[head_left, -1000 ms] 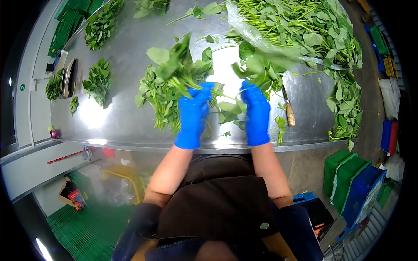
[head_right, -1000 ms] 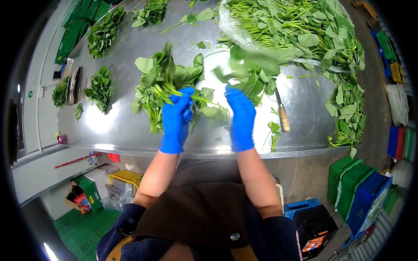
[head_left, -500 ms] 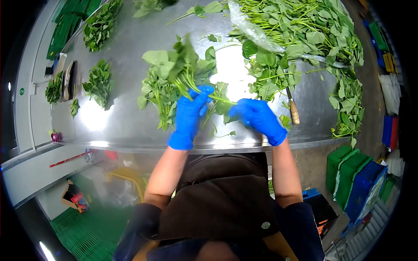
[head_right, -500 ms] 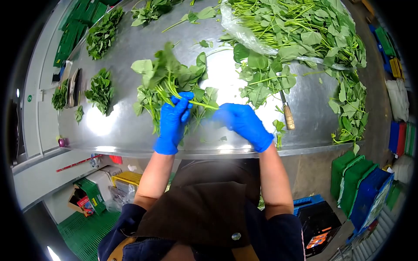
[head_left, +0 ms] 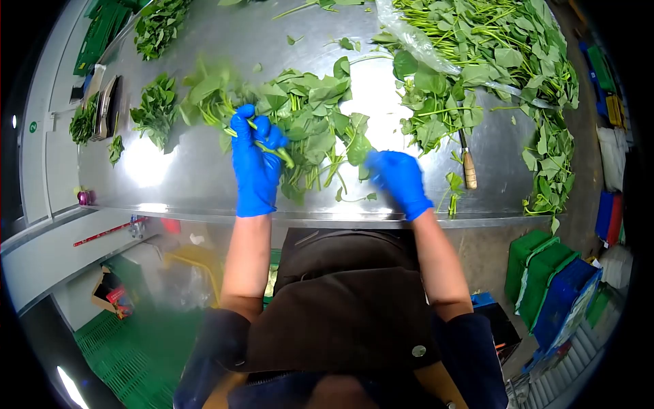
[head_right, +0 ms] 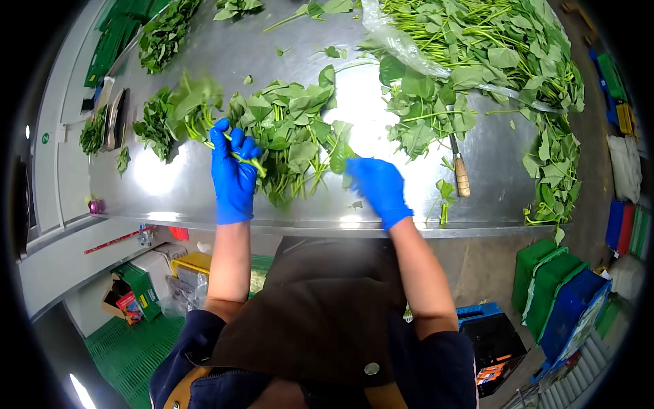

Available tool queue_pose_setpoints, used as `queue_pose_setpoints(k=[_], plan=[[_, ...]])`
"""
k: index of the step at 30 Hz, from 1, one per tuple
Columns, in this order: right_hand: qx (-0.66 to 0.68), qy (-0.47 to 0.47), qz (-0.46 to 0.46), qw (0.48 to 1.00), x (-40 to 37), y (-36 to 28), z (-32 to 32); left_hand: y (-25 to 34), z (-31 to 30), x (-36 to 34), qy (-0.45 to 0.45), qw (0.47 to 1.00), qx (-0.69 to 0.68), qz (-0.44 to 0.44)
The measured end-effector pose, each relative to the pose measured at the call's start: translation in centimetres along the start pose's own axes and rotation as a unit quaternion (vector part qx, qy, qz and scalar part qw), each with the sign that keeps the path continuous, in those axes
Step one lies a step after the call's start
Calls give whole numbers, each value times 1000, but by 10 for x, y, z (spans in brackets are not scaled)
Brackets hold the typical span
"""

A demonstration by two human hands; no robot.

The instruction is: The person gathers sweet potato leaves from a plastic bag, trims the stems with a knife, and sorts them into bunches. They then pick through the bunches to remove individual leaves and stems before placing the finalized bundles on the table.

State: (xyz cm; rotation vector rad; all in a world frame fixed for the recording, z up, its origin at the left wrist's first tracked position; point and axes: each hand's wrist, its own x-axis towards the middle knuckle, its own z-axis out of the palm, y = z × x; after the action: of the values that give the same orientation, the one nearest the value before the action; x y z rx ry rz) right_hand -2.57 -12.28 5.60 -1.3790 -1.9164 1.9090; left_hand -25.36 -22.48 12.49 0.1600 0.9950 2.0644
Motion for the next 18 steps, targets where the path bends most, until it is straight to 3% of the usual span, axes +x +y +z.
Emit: queue_pose_setpoints(k=[2, 4, 8, 11, 13, 14, 15, 18], plan=[[-86, -52, -21, 995, 0, -6, 30, 0, -3, -4, 20, 999, -21, -13], [-162, 5, -87, 983, 4, -1, 63, -4, 4, -11, 43, 998, -33, -15], [-5, 21, -143, 989, 30, 39, 65, 8, 0, -19, 5, 996, -42, -78], [18, 47, -83, 995, -6, -8, 2, 15, -8, -23, -19, 992, -68, -108], [75, 39, -32, 996, -5, 2, -23, 9, -15, -24, -10, 991, -39, -127], [150, -9, -18, 989, -4, 5, -25, 0, -22, -23, -18, 988, -35, -151], [231, -36, -12, 972, -6, 13, -16, -17, -9, -30, 77, 980, 78, -169], [254, 14, -46, 966, -7, 13, -9, -37, 4, -41, 123, 960, 182, -171]])
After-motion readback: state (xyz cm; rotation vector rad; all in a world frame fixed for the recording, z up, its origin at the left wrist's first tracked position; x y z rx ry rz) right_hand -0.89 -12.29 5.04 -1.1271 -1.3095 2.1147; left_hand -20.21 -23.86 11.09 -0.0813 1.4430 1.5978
